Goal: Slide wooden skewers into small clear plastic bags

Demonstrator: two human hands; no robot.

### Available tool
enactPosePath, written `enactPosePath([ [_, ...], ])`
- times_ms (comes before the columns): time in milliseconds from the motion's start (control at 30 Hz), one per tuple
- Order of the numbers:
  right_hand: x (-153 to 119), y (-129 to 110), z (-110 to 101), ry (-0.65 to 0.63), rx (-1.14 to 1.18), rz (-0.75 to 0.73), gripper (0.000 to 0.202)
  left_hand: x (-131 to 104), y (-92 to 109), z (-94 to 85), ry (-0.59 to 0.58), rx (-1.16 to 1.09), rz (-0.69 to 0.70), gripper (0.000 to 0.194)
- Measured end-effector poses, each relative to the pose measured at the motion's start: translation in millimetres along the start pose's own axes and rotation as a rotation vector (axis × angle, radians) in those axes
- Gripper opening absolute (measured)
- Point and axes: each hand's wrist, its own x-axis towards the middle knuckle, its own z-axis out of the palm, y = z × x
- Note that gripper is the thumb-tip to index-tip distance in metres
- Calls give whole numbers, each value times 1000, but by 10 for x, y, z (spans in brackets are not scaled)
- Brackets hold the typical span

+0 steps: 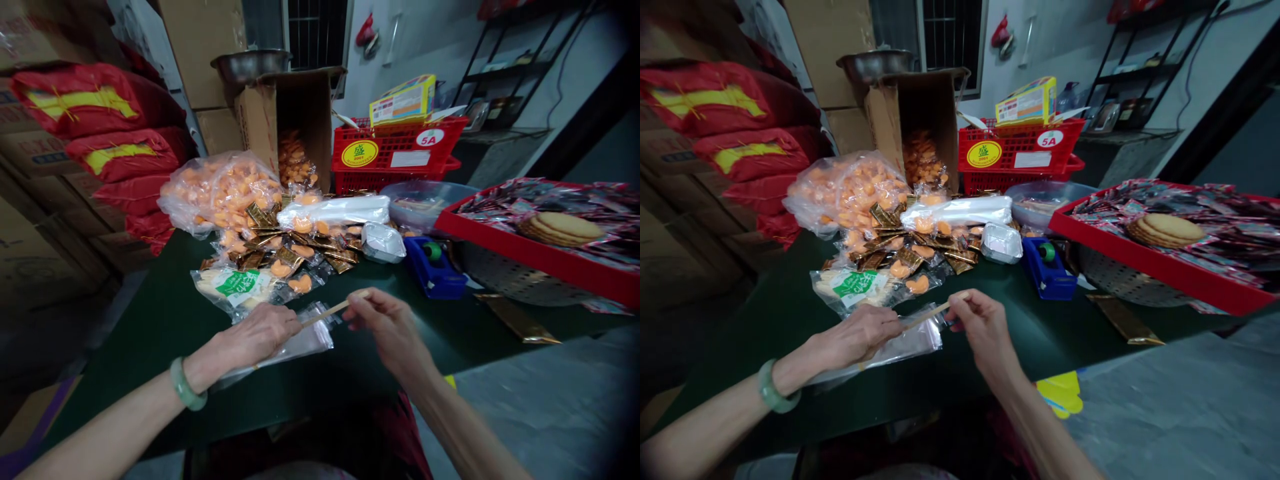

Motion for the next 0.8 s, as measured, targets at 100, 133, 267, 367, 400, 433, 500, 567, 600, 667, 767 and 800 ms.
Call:
enactPosePath([
  [100,-79,134,239,-43,-97,-105,22,38,36,-61,34,65,13,26],
  [133,-96,172,305,-46,-120,-141,22,53,39,-72,54,76,15,26],
  [267,-98,241,426,-117,-88,-112,22,79,28,-44,174,0,2,24],
  [367,-26,210,324,-106,-56,-77,19,4,0,108,307,-102,-109,31],
  [400,18,182,249,-85,-61,-85,18,-42,-16,188,313,-115,-160,46],
  [433,73,139,154,-61,-69,-94,17,-97,-35,278,288,-122,-211,60],
  [500,213,-5,-86,20,-88,-136,16,-215,-80,454,196,-139,-296,68],
  [567,367,-235,-347,152,-98,-222,15,-310,-121,573,131,-165,-359,63],
  [600,432,-378,-461,212,-100,-280,14,-335,-136,593,119,-180,-380,60],
  [667,512,-687,-601,219,-153,-367,13,-324,-143,536,147,-216,-410,59],
  [767,484,-1089,-510,-115,-382,-426,14,-153,-78,235,318,-377,-398,62],
  [800,448,-1185,-411,-258,-466,-432,15,-72,-36,101,394,-471,-371,63],
])
